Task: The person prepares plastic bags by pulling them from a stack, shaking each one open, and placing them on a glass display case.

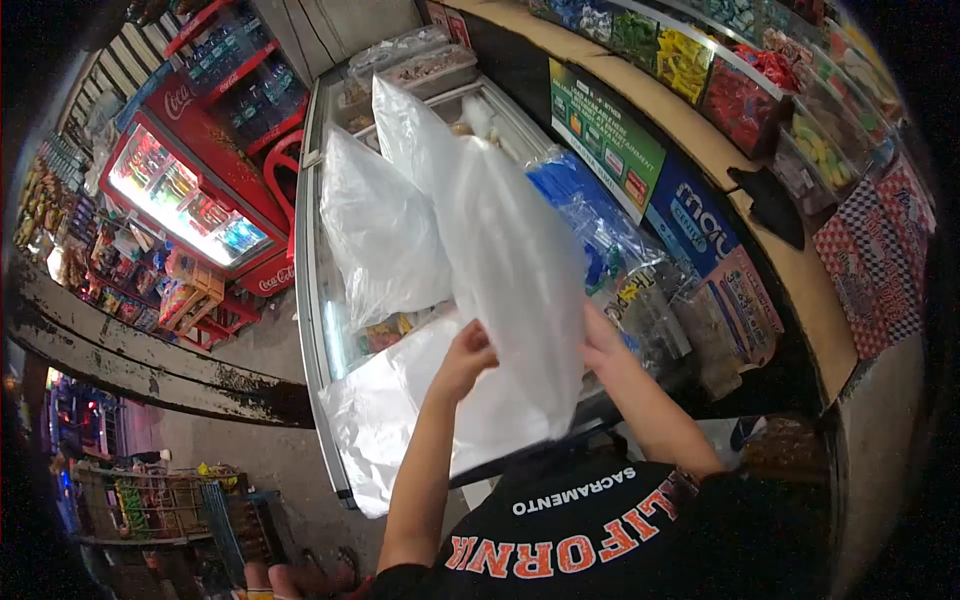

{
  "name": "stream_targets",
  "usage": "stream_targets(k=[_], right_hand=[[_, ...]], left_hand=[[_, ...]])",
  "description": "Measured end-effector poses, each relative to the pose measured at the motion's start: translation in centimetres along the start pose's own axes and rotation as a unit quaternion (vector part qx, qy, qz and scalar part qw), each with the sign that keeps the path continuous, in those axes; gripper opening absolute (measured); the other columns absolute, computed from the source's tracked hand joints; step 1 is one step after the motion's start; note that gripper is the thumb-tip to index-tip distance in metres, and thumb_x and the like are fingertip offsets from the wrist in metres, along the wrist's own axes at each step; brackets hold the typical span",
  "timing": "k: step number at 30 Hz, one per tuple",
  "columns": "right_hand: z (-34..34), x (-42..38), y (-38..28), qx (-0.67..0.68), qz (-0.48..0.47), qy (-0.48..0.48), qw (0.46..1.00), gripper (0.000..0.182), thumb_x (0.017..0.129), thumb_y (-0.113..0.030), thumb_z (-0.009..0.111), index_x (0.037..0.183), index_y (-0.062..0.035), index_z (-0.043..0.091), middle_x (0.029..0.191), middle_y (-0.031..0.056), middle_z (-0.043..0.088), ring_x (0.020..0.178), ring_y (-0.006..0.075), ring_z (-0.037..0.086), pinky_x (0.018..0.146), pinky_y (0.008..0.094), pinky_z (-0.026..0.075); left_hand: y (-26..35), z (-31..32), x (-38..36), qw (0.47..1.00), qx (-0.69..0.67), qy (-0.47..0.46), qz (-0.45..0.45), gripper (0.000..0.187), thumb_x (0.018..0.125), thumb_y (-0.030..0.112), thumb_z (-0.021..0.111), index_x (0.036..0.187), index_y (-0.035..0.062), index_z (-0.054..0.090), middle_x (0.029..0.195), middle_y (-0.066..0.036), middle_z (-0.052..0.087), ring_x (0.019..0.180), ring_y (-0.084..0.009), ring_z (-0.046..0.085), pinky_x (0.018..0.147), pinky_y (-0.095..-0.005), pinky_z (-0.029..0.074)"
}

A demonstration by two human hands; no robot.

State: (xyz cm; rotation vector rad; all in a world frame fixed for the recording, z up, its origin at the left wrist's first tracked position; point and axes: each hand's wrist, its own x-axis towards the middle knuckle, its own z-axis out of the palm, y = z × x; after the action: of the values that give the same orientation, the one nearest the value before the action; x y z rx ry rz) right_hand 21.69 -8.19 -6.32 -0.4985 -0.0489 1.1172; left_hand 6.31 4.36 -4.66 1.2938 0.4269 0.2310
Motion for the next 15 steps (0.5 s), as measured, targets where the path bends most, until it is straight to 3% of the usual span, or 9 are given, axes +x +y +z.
stream_targets(k=[1,5,6,7,9,10,12,13,15], right_hand=[[1.1,0.2,0.2,-0.143,-0.019,0.084,0.986,0.022,0.08,-0.016,0.047,0.1,-0.0069,0.046,0.092,0.0039,0.054,0.08,0.0107,0.054,0.065,0.0244,0.045],[-0.5,2.4,0.0,-0.103,-0.038,0.146,0.983,0.016,0.08,-0.018,0.048,0.09,-0.0066,0.049,0.083,0.0022,0.054,0.071,0.0098,0.053,0.059,0.0242,0.045],[-0.7,2.1,-0.4,-0.186,-0.051,0.172,0.966,0.015,0.08,-0.02,0.048,0.087,-0.0065,0.05,0.078,0.0018,0.053,0.067,0.01,0.053,0.056,0.0244,0.044],[-0.6,1.8,-0.7,-0.265,-0.064,0.198,0.942,0.015,0.08,-0.021,0.048,0.084,-0.0064,0.05,0.074,0.0014,0.053,0.064,0.0102,0.052,0.054,0.0245,0.043],[-1.6,2.2,-1.0,-0.279,-0.092,0.181,0.939,0.016,0.08,-0.022,0.048,0.083,-0.0062,0.05,0.071,0.0011,0.052,0.062,0.0101,0.051,0.053,0.024,0.042],[-1.5,2.1,-1.0,-0.292,-0.121,0.161,0.935,0.017,0.08,-0.022,0.047,0.082,-0.0059,0.051,0.068,0.0008,0.051,0.06,0.0099,0.05,0.052,0.0234,0.04],[-0.9,1.9,-0.4,-0.321,-0.146,0.16,0.922,0.017,0.08,-0.022,0.047,0.081,-0.0053,0.052,0.067,0.0006,0.051,0.059,0.0096,0.049,0.052,0.0227,0.04],[-0.4,1.9,-0.3,-0.35,-0.174,0.154,0.907,0.017,0.08,-0.021,0.047,0.081,-0.0047,0.053,0.065,0.0003,0.051,0.058,0.0092,0.048,0.052,0.022,0.039],[-4.2,5.3,1.8,-0.402,-0.224,0.156,0.874,0.018,0.08,-0.02,0.046,0.083,-0.0038,0.053,0.067,0.0004,0.051,0.059,0.0091,0.048,0.053,0.0215,0.039]], left_hand=[[-1.3,-1.3,1.1,1.0,0.005,0.009,-0.022,0.034,0.067,0.011,0.057,0.1,0.0088,0.047,0.086,-0.002,0.053,0.069,-0.0085,0.048,0.057,-0.0205,0.038],[0.1,-2.0,2.1,0.999,0.021,0.0,-0.037,0.027,0.068,0.011,0.058,0.093,0.0098,0.048,0.077,0.0,0.051,0.064,-0.0041,0.044,0.049,-0.0167,0.033],[0.5,-1.8,1.6,0.999,0.019,0.001,-0.037,0.027,0.068,0.011,0.058,0.093,0.0098,0.048,0.077,0.0,0.051,0.064,-0.0041,0.044,0.049,-0.0167,0.033],[0.8,-2.0,1.0,0.998,-0.061,0.011,-0.034,0.023,0.069,0.01,0.057,0.089,0.0102,0.047,0.075,0.001,0.05,0.061,-0.0032,0.042,0.047,-0.016,0.031],[1.6,-2.5,0.0,0.976,-0.218,-0.014,-0.004,0.016,0.07,0.006,0.055,0.081,0.0106,0.045,0.07,0.002,0.045,0.056,-0.0018,0.035,0.043,-0.015,0.025],[1.6,-2.5,0.1,0.976,-0.218,-0.013,-0.008,0.016,0.07,0.006,0.055,0.081,0.0106,0.045,0.07,0.002,0.045,0.056,-0.0018,0.035,0.043,-0.015,0.025],[1.5,-2.5,0.4,0.996,-0.09,-0.002,0.016,0.016,0.069,0.006,0.056,0.08,0.0094,0.046,0.074,0.002,0.047,0.056,-0.0014,0.038,0.043,-0.0153,0.024],[0.3,-2.3,0.8,0.999,0.043,0.004,0.004,0.014,0.067,0.004,0.058,0.077,0.0072,0.048,0.074,0.002,0.049,0.057,-0.0022,0.042,0.045,-0.016,0.029],[-2.7,-1.3,2.2,0.989,0.123,0.074,0.034,0.013,0.064,-0.002,0.058,0.071,0.0062,0.05,0.07,0.003,0.05,0.059,-0.0051,0.048,0.053,-0.018,0.037]])
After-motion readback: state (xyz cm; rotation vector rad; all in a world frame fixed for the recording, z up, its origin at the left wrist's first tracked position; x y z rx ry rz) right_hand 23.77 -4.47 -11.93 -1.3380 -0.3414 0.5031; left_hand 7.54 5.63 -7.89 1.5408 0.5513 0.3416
